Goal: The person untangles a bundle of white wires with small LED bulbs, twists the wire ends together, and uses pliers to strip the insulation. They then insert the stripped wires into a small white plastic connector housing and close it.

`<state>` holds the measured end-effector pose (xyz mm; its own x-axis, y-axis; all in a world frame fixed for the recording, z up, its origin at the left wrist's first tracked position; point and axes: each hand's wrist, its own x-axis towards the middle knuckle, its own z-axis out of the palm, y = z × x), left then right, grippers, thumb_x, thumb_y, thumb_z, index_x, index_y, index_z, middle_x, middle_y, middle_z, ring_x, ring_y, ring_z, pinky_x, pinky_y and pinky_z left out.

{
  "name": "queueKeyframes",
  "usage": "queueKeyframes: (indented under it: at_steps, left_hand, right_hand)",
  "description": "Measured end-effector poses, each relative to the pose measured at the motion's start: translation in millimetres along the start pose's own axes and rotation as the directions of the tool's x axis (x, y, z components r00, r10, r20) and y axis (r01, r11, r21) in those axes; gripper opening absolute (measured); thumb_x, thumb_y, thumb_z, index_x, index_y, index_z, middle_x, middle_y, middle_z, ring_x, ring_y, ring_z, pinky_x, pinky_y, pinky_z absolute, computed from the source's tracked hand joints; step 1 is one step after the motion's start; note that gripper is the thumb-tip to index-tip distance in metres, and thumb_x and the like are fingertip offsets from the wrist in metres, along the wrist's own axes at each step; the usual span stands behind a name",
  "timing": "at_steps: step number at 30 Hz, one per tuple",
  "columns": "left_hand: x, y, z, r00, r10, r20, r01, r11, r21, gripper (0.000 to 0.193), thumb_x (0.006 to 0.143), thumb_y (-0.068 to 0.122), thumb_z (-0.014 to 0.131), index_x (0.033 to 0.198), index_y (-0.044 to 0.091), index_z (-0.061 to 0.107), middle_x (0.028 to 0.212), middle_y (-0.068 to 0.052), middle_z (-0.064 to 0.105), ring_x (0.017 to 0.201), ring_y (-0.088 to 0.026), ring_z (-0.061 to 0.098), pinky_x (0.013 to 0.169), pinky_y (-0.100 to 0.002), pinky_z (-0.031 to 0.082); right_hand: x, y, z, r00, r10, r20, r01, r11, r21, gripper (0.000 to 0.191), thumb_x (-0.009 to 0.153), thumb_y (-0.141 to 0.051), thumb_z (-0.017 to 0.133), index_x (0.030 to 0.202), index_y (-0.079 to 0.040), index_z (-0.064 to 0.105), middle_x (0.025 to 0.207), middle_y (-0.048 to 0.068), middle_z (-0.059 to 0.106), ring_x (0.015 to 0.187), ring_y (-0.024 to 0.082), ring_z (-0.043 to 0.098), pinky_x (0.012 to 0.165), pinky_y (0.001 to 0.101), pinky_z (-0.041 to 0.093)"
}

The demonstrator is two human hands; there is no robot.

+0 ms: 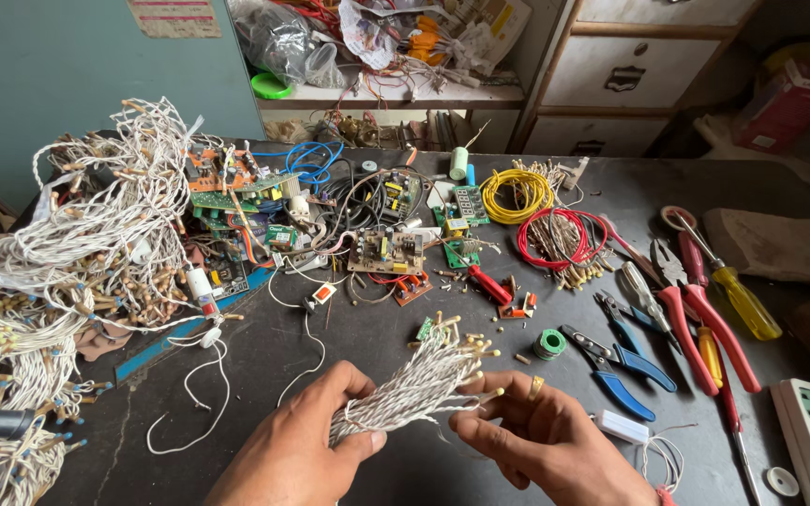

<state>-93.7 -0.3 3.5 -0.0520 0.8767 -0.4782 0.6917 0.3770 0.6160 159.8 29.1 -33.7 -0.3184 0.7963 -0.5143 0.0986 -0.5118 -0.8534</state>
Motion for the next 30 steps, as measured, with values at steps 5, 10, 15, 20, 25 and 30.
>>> queueKeyframes:
  at_steps: [5, 10, 15, 20, 25, 30]
  left_hand:
    - [-3.1, 1.3, -0.6, 0.996, -0.084, 0.034, 0.082, 0.996, 0.046, 0.05, 0.084, 0.039, 0.079, 0.127, 0.026, 0.056, 0.116, -0.001, 0.074, 0.116, -0.017, 0.07, 0.102, -0.036, 0.051]
    - [2.5, -3.8, 6.9, 0.998, -0.06, -0.029, 0.063, 0.992, 0.112, 0.066, 0.08, 0.041, 0.082, 0.138, 0.029, 0.052, 0.131, -0.001, 0.067, 0.126, -0.022, 0.062, 0.107, -0.041, 0.045]
    - [6.7, -8.6, 19.8, 0.869, 0.388, -0.307, -0.424, 0.903, -0.061, 0.071, 0.074, 0.041, 0.085, 0.138, 0.025, 0.06, 0.14, -0.005, 0.065, 0.129, -0.025, 0.056, 0.106, -0.044, 0.041]
    - [8.2, 3.4, 37.6, 0.88, 0.43, -0.204, -0.466, 0.863, -0.193, 0.032, 0.088, 0.037, 0.081, 0.114, 0.019, 0.081, 0.111, -0.003, 0.082, 0.112, -0.019, 0.072, 0.099, -0.036, 0.055]
    - [8.0, 18.7, 37.1, 0.898, 0.396, -0.191, -0.438, 0.846, -0.304, 0.02, 0.09, 0.026, 0.072, 0.101, 0.011, 0.078, 0.092, -0.002, 0.084, 0.097, -0.015, 0.076, 0.087, -0.032, 0.061]
    - [5.7, 28.6, 38.1, 0.977, 0.203, -0.07, -0.214, 0.924, -0.316, 0.025, 0.091, 0.028, 0.065, 0.11, 0.014, 0.071, 0.092, 0.0, 0.078, 0.087, -0.011, 0.075, 0.074, -0.035, 0.057]
  right_hand:
    - [-0.9, 0.2, 3.5, 1.0, 0.001, -0.011, -0.001, 1.0, 0.016, 0.024, 0.084, -0.016, 0.08, 0.103, -0.002, 0.077, 0.066, 0.005, 0.065, 0.053, 0.012, 0.05, 0.047, 0.0295, 0.038]
    - [4.9, 7.2, -1.0, 0.999, -0.042, -0.035, 0.042, 0.999, 0.001, 0.023, 0.085, -0.021, 0.077, 0.091, 0.001, 0.076, 0.061, 0.004, 0.061, 0.054, 0.013, 0.055, 0.048, 0.0305, 0.043]
    - [5.5, 10.7, -2.3, 0.999, -0.029, -0.042, 0.031, 0.999, 0.04, 0.023, 0.084, -0.021, 0.079, 0.091, 0.001, 0.077, 0.062, 0.003, 0.061, 0.055, 0.013, 0.056, 0.05, 0.0307, 0.045]
    - [3.8, 10.5, -2.9, 0.998, -0.057, 0.014, 0.055, 0.993, 0.1, 0.023, 0.083, -0.021, 0.078, 0.093, 0.0, 0.079, 0.063, 0.002, 0.062, 0.058, 0.013, 0.057, 0.053, 0.0313, 0.046]
    - [0.9, 5.4, -8.1, 0.997, -0.079, 0.008, 0.076, 0.982, 0.174, 0.029, 0.087, -0.017, 0.076, 0.112, -0.003, 0.074, 0.08, 0.003, 0.073, 0.065, 0.014, 0.06, 0.057, 0.0313, 0.047]
    - [-0.2, 5.5, -9.3, 0.976, -0.214, -0.034, 0.217, 0.967, 0.136, 0.033, 0.088, -0.018, 0.071, 0.117, 0.0, 0.074, 0.071, 0.006, 0.067, 0.062, 0.015, 0.061, 0.056, 0.0309, 0.049]
